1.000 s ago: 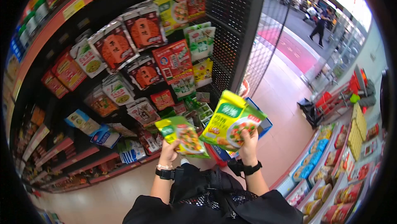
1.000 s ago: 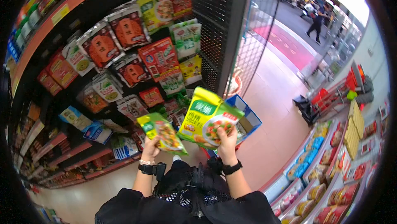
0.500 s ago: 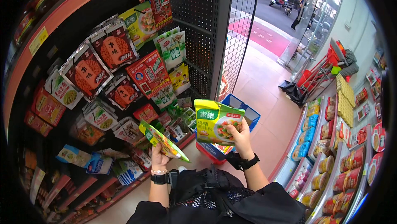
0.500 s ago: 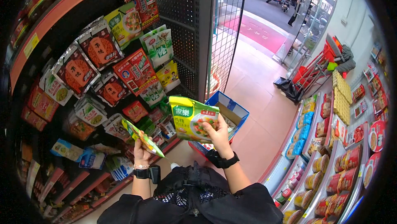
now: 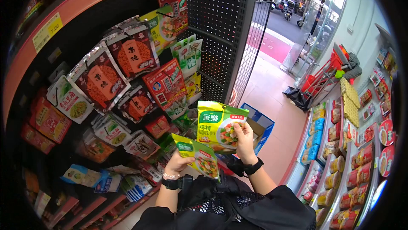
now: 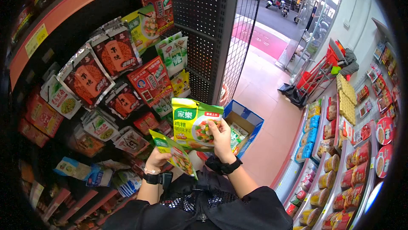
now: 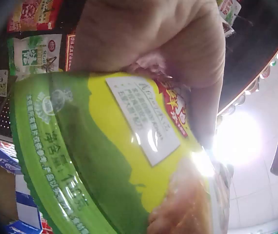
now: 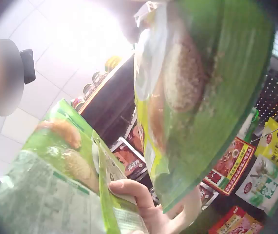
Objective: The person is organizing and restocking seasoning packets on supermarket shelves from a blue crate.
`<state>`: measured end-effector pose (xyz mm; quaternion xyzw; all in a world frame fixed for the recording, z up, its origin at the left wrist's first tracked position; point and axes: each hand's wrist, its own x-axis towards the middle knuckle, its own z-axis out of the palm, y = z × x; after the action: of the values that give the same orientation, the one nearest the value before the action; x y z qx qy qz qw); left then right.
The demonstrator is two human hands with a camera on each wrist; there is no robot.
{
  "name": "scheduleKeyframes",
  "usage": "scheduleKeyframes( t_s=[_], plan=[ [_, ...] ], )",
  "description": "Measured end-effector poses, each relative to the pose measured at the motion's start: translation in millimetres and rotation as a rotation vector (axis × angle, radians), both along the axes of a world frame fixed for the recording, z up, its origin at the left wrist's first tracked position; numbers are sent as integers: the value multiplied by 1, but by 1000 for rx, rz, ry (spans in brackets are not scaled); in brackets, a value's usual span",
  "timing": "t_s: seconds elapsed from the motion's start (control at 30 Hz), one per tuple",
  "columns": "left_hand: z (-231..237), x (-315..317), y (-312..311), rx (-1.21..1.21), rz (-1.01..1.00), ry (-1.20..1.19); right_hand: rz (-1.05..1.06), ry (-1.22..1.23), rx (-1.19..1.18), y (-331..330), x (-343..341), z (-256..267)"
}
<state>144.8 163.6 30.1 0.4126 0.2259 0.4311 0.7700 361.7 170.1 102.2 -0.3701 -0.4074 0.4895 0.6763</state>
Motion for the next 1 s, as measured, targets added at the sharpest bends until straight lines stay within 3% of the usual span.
scheduleKeyframes(
  t_s=[0.07,0.2,0.3,0.33,0.43,0.5,0.57,0.63,0.7,0.83,1.0],
  plan=[
    [9,-6,1,8,2,2,6,30,-83,5,-19,2],
    [3,-30,-1,-9,127,29,266,-25,-64,4,-59,1],
    [18,-50,-8,-44,223,-137,612,-29,-279,1,-67,-17],
    [15,-59,-9,-11,255,-98,572,-160,-75,4,-78,-23],
    [13,-76,-9,30,293,-24,595,67,-230,1,-91,-33],
    [20,-80,-8,165,255,174,560,67,-262,9,-94,-30],
    [19,-78,-9,156,240,147,473,58,-245,21,-97,-19],
    [24,-72,-9,95,332,-62,421,3,-73,42,-90,-25],
    [39,-70,-8,30,333,-172,392,-26,-54,58,-79,9],
    [41,-85,-8,115,415,-118,228,-29,300,123,-59,50],
    [28,-99,-15,68,644,-106,207,-84,413,170,-54,114]
  ],
)
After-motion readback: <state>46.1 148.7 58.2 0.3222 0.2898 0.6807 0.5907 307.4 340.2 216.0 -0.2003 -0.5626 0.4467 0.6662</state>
